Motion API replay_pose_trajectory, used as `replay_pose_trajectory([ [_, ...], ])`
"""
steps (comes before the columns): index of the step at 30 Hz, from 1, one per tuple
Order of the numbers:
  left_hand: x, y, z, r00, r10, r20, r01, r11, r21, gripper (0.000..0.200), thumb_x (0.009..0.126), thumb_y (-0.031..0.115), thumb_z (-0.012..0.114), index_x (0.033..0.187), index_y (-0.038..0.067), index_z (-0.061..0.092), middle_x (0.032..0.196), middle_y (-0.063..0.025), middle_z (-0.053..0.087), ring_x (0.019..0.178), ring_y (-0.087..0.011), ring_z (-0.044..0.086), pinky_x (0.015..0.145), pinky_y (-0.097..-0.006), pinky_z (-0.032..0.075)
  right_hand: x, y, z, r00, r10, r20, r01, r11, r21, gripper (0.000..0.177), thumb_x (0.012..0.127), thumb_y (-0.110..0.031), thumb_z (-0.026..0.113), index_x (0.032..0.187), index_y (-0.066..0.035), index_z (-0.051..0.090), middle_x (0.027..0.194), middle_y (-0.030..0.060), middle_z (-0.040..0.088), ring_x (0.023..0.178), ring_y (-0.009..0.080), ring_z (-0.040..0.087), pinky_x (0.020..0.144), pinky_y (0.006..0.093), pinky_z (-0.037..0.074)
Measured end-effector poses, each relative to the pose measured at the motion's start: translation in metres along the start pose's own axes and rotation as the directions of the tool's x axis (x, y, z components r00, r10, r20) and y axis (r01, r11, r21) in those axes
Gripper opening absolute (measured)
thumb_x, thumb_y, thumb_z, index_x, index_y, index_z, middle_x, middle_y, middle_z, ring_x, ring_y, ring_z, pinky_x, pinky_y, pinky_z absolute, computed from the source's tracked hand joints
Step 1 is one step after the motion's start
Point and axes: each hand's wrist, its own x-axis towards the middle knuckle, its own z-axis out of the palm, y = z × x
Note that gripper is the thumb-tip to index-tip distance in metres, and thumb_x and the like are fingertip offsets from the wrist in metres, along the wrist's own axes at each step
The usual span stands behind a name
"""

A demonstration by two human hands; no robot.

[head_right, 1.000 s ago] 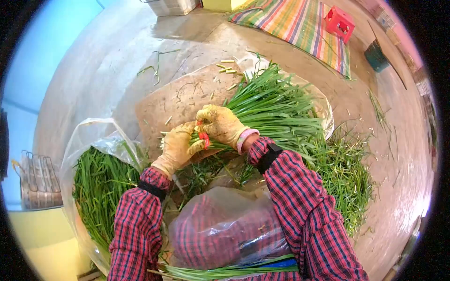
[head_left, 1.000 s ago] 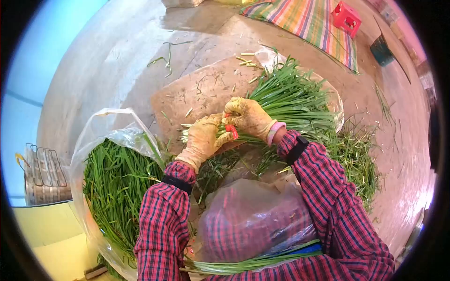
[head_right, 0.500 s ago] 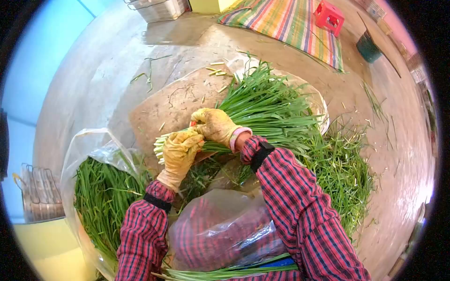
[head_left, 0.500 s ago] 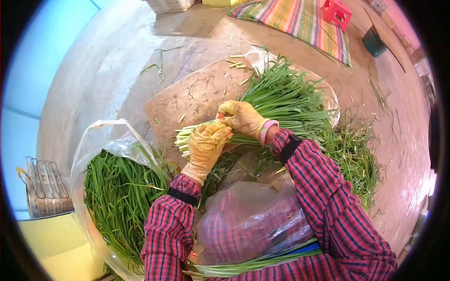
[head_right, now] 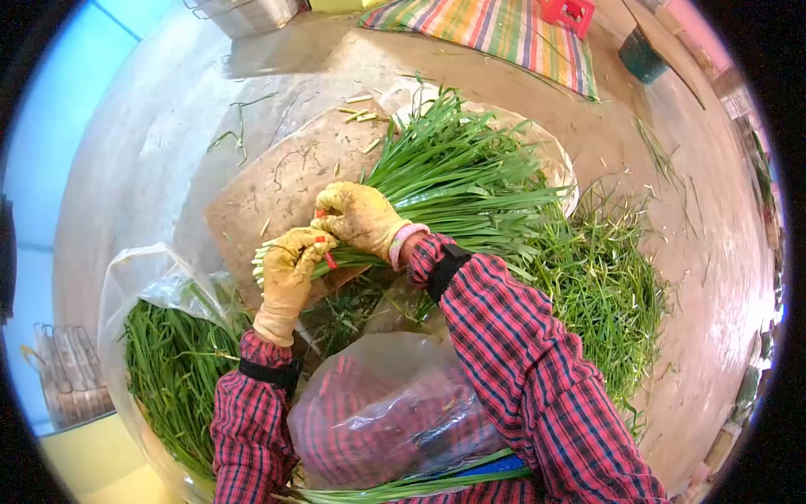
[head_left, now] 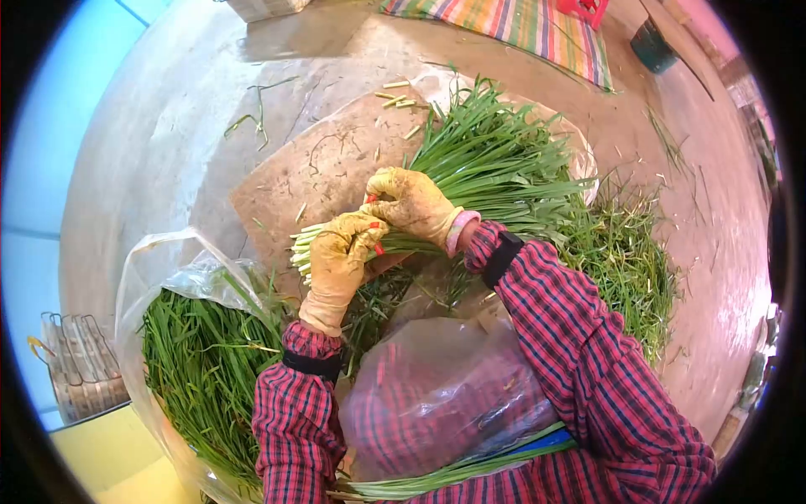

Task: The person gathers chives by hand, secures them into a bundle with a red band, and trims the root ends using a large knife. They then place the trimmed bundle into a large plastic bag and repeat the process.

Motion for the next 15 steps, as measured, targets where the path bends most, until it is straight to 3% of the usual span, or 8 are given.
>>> replay_pose_trajectory([
  [4, 0.001, -0.003, -0.005, 0.998, 0.051, 0.034, -0.052, 0.998, 0.028, 0.009, 0.090, 0.003, 0.060, 0.095, -0.001, 0.067, 0.093, -0.0080, 0.067, 0.086, -0.0159, 0.061, 0.079, -0.0279, 0.049, 0.000, -0.003, -0.003, 0.998, 0.070, 0.009, -0.070, 0.997, 0.044, 0.016, 0.079, -0.022, 0.069, 0.081, -0.006, 0.065, 0.081, 0.0138, 0.062, 0.080, 0.0331, 0.061, 0.071, 0.0405, 0.048],
  [8, 0.002, 0.004, -0.011, 0.994, -0.073, 0.082, 0.064, 0.991, 0.115, 0.012, 0.094, 0.006, 0.056, 0.095, 0.000, 0.066, 0.094, -0.0058, 0.067, 0.084, -0.0130, 0.061, 0.080, -0.0265, 0.049, -0.004, 0.000, -0.003, 0.999, 0.022, -0.040, -0.020, 0.999, 0.040, 0.017, 0.078, -0.022, 0.070, 0.081, -0.006, 0.065, 0.078, 0.0145, 0.061, 0.079, 0.0343, 0.061, 0.070, 0.0414, 0.048],
  [10, -0.001, 0.004, -0.008, 0.974, -0.225, -0.020, 0.222, 0.971, -0.087, 0.010, 0.093, 0.006, 0.058, 0.094, 0.002, 0.067, 0.088, -0.0054, 0.069, 0.082, -0.0136, 0.062, 0.077, -0.0278, 0.049, -0.010, -0.003, -0.003, 0.998, 0.012, -0.057, -0.009, 0.999, 0.044, 0.015, 0.078, -0.021, 0.070, 0.079, -0.006, 0.065, 0.078, 0.0132, 0.061, 0.080, 0.0337, 0.060, 0.071, 0.0414, 0.047],
  [12, 0.003, -0.003, -0.010, 0.989, -0.149, -0.023, 0.149, 0.989, -0.022, 0.011, 0.095, 0.007, 0.055, 0.096, 0.002, 0.065, 0.088, -0.0042, 0.070, 0.082, -0.0104, 0.061, 0.077, -0.0263, 0.048, -0.015, -0.005, -0.006, 0.978, -0.175, -0.115, 0.170, 0.984, -0.051, 0.012, 0.077, -0.018, 0.069, 0.079, -0.007, 0.064, 0.078, 0.0120, 0.061, 0.081, 0.0328, 0.059, 0.072, 0.0417, 0.046],
  [14, 0.004, -0.007, -0.012, 0.951, -0.307, -0.037, 0.306, 0.951, -0.030, 0.011, 0.094, 0.006, 0.055, 0.095, 0.000, 0.064, 0.087, -0.0042, 0.069, 0.081, -0.0096, 0.060, 0.077, -0.0255, 0.048, -0.020, -0.008, -0.007, 0.975, -0.188, -0.116, 0.184, 0.982, -0.047, 0.011, 0.077, -0.018, 0.069, 0.078, -0.008, 0.063, 0.078, 0.0101, 0.061, 0.081, 0.0317, 0.058, 0.073, 0.0421, 0.045],
  [15, 0.005, -0.005, -0.011, 0.961, -0.268, -0.066, 0.266, 0.963, -0.043, 0.012, 0.094, 0.006, 0.055, 0.092, 0.000, 0.065, 0.085, -0.0032, 0.068, 0.079, -0.0089, 0.059, 0.075, -0.0254, 0.048, -0.022, -0.015, -0.010, 0.971, -0.225, -0.082, 0.206, 0.959, -0.193, 0.012, 0.077, -0.018, 0.070, 0.077, -0.009, 0.063, 0.078, 0.0078, 0.060, 0.082, 0.0296, 0.058, 0.073, 0.0410, 0.044],
])
